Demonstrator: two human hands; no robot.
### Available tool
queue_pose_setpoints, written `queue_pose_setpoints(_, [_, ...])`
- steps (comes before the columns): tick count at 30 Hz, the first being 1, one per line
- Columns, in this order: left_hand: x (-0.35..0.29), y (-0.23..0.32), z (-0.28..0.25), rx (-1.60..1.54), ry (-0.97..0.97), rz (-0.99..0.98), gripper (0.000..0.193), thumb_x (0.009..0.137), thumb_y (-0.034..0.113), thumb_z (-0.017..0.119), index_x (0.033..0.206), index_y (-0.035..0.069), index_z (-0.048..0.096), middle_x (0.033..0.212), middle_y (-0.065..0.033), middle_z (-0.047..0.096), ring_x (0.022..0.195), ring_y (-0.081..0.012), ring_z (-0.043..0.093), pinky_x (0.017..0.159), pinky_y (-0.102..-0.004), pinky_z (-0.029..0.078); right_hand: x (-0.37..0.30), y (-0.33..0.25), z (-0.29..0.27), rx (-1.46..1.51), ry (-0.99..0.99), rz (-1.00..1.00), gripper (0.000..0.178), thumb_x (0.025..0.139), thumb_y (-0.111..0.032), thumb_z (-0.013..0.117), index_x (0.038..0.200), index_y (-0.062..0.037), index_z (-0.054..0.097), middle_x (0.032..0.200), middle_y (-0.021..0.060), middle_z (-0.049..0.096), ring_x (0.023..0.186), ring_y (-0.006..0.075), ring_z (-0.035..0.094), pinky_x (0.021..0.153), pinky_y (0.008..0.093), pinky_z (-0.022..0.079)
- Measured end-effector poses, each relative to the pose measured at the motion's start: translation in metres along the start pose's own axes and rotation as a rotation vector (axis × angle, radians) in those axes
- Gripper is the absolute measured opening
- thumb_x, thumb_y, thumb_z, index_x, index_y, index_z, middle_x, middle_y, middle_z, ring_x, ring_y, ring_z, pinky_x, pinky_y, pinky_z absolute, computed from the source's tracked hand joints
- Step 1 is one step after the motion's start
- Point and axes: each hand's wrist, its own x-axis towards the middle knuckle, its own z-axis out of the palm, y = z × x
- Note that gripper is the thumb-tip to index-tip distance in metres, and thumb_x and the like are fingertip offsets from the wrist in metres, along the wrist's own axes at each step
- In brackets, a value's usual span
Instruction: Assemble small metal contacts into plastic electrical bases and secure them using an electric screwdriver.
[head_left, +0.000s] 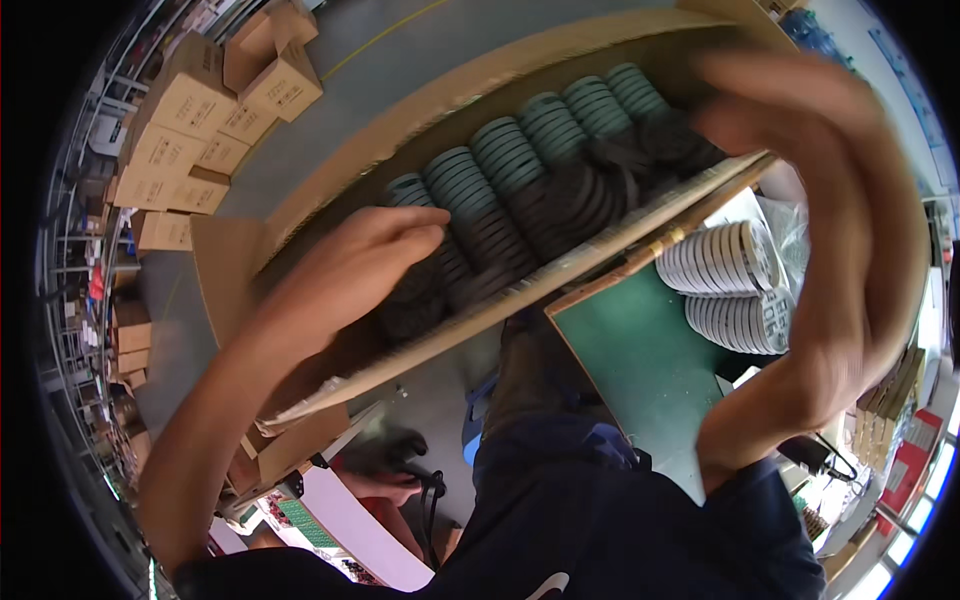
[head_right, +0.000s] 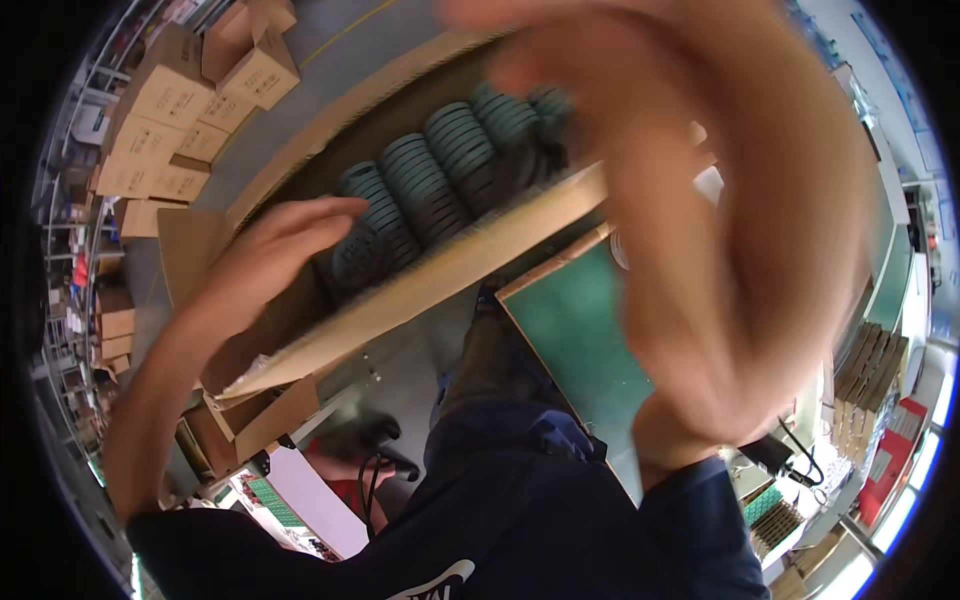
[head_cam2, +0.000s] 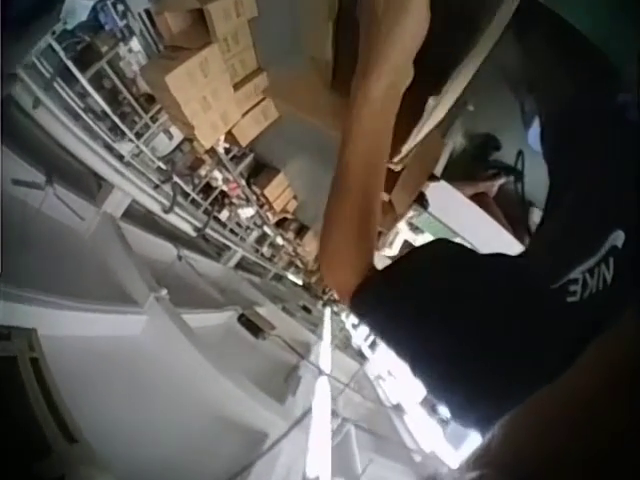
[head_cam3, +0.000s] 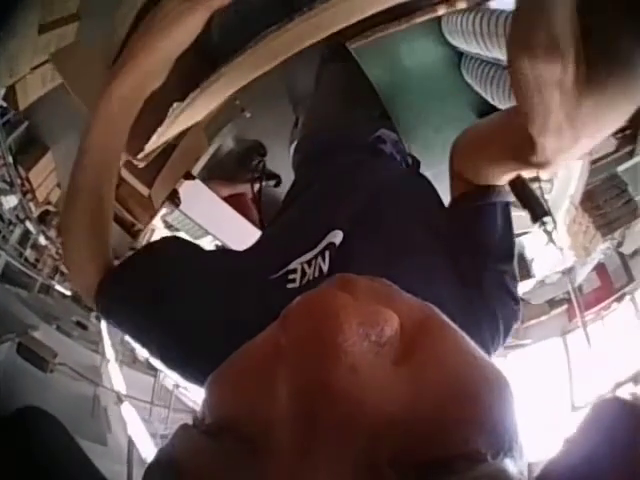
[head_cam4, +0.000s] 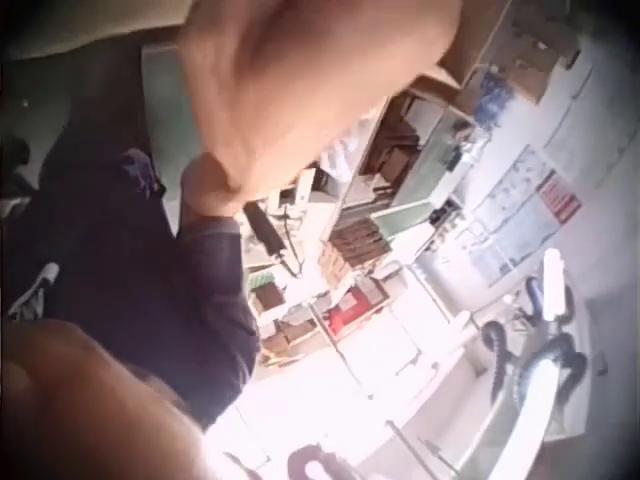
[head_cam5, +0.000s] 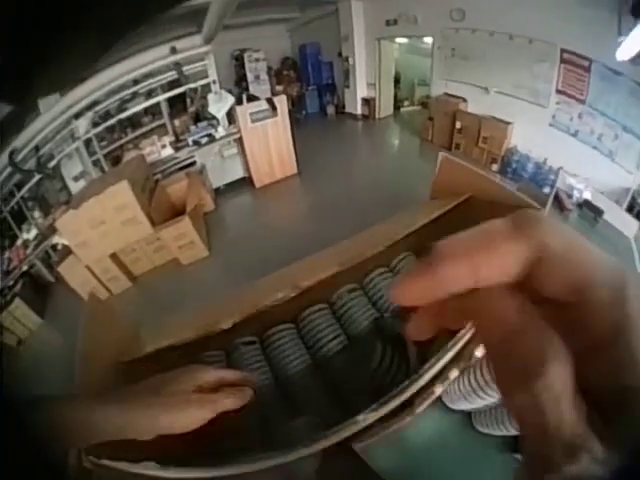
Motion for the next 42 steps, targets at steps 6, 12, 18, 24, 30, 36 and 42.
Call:
queue_pose_setpoints(6, [0.136,-0.113,0.034,0.28,0.152,-0.434,0.05,0.096,0.03,0.055,0.129,-0.006,0.057,0.127,-0.0251,0.06,0.123,-0.0341,0.055,0.105,-0.044,0.044,0.104,0.049,0.171,-0.541,-1.941,-0.212,0.029,0.1,-0.021,0.054,0.12,-0.0045,0.068,0.109,0.0153,0.072,0.104,0.0342,0.069,0.083,0.0473,0.055])
queue_pose_setpoints(12, [0.237,-0.095,0.096,0.115,0.209,0.204,0.063,0.096,0.045,0.059,0.138,-0.002,0.055,0.137,-0.0297,0.057,0.129,-0.047,0.053,0.109,-0.0475,0.043,0.087,0.168,0.168,-0.977,-1.933,0.272,0.063,0.092,-0.047,0.065,0.141,-0.0087,0.057,0.131,0.0129,0.066,0.115,0.0313,0.066,0.09,0.0457,0.055])
queue_pose_setpoints(18, [0.261,-0.099,0.171,-0.099,0.019,-0.246,0.086,0.093,0.062,0.056,0.147,-0.005,0.045,0.155,-0.031,0.039,0.138,-0.0426,0.046,0.109,-0.0477,0.045,0.058,0.265,0.134,-0.873,-1.892,0.678,0.07,0.101,-0.061,0.047,0.144,-0.0058,0.055,0.141,0.0152,0.06,0.093,0.0341,0.073,0.075,0.0436,0.064])
queue_pose_setpoints(24, [0.218,-0.089,0.163,-0.788,-0.288,-0.461,0.104,0.095,0.062,0.058,0.16,0.0,0.006,0.163,-0.0242,0.022,0.137,-0.0456,0.044,0.108,-0.0539,0.048,0.023,0.265,0.116,-0.39,-1.736,1.386,0.076,0.1,-0.063,0.05,0.124,0.0079,0.064,0.109,0.0261,0.07,0.079,0.0309,0.073,0.077,0.0403,0.063])
queue_pose_setpoints(30, [0.212,-0.096,0.184,-1.31,-0.366,-0.627,0.09,0.094,0.057,0.064,0.159,0.01,0.024,0.159,-0.0155,0.031,0.134,-0.04,0.047,0.104,-0.0473,0.052,-0.006,0.259,0.127,-0.324,-1.698,1.392,0.07,0.098,-0.054,0.058,0.115,0.0138,0.064,0.104,0.0261,0.071,0.082,0.0302,0.075,0.067,0.0373,0.064])
queue_pose_setpoints(36, [0.208,-0.083,0.193,-1.558,-0.316,-0.587,0.085,0.092,0.049,0.071,0.156,0.011,0.031,0.153,-0.0114,0.039,0.138,-0.0352,0.043,0.116,-0.0468,0.04,-0.02,0.264,0.121,-0.117,-1.361,1.569,0.047,0.094,-0.029,0.062,0.114,0.013,0.064,0.096,0.0238,0.07,0.079,0.0277,0.074,0.067,0.0329,0.065])
queue_pose_setpoints(42, [0.224,-0.089,0.161,-1.687,-0.336,-0.419,0.079,0.091,0.048,0.072,0.151,0.01,0.039,0.148,-0.0132,0.044,0.138,-0.0312,0.045,0.117,-0.0495,0.038,0.001,0.26,0.127,0.003,-1.124,1.496,0.044,0.093,-0.023,0.06,0.122,0.0101,0.06,0.111,0.0203,0.066,0.093,0.0262,0.07,0.076,0.0364,0.065])
